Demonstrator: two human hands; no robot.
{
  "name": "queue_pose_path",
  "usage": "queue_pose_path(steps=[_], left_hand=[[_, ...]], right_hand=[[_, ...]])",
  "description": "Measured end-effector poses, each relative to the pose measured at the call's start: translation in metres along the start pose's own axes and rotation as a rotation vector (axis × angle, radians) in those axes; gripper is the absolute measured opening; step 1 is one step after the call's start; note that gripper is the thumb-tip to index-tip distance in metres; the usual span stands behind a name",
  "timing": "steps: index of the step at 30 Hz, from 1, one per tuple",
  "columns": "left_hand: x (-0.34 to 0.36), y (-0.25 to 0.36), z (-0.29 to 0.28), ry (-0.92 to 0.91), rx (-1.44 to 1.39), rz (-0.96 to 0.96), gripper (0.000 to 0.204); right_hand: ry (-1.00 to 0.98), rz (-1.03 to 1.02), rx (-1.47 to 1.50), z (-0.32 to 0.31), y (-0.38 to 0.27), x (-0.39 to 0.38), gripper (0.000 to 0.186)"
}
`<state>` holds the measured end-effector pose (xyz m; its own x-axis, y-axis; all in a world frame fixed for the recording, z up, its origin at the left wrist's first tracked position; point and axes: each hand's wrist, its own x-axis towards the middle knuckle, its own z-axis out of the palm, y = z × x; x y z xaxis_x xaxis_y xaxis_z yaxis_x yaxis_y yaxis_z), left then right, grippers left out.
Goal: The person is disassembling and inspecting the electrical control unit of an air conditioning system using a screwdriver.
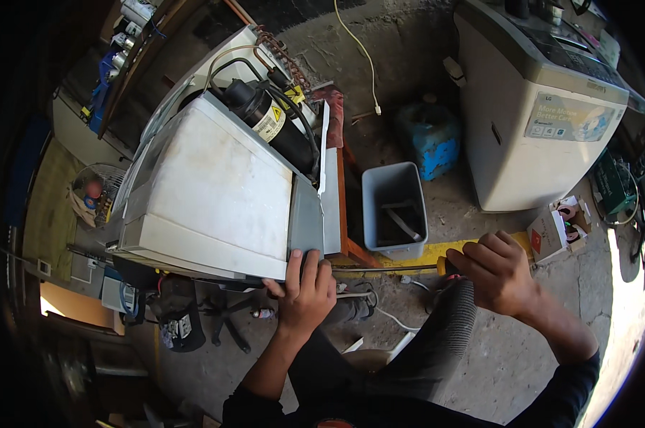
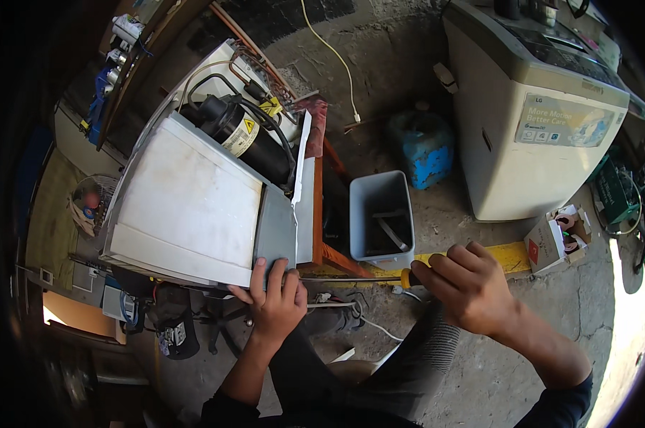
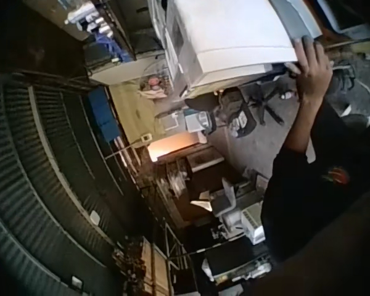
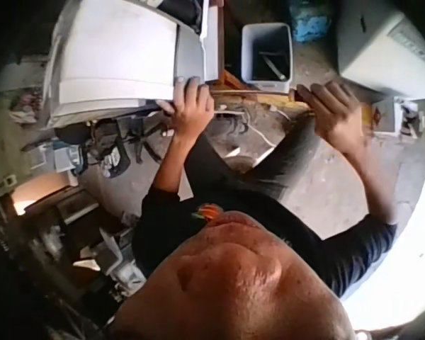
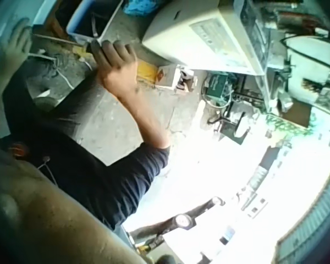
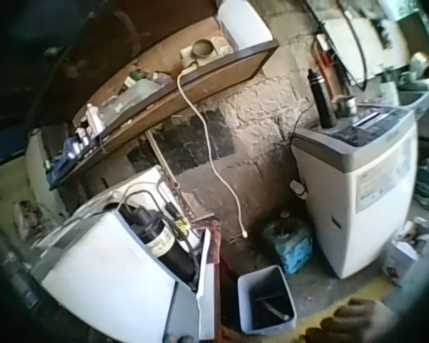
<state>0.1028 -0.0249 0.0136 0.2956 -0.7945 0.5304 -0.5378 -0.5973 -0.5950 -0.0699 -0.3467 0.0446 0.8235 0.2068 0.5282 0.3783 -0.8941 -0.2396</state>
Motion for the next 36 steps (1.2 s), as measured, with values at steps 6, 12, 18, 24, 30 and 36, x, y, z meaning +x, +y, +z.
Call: queue_pose_path(steps=[6, 12, 18, 24, 30, 36], left_hand=[[0.001, -0.001, 0.002, 0.002, 0.005, 0.004, 0.005], [0.001, 0.000, 0.003, 0.039, 0.025, -0.003, 0.007], [-0.003, 0.000, 0.006, 0.047, 0.036, 0.006, 0.006], [-0.002, 0.000, 0.009, 0.082, 0.030, -0.044, 0.012], [0.000, -0.001, 0.010, 0.114, 0.012, -0.009, 0.010], [0.001, 0.001, 0.012, 0.137, 0.012, -0.014, 0.010]], right_hand=[[-0.021, 0.262, 0.641, 0.005, 0.003, -0.007, 0.038], [-0.071, 0.134, 0.266, -0.005, -0.002, -0.001, 0.032], [-0.080, -0.094, -0.034, -0.002, -0.001, 0.019, 0.031], [-0.131, 0.321, 0.591, -0.017, -0.002, 0.028, 0.039], [-0.440, 0.690, 0.959, -0.015, 0.026, 0.010, 0.036], [0.051, 0.131, 0.742, 0.014, 0.029, 0.000, 0.036]])
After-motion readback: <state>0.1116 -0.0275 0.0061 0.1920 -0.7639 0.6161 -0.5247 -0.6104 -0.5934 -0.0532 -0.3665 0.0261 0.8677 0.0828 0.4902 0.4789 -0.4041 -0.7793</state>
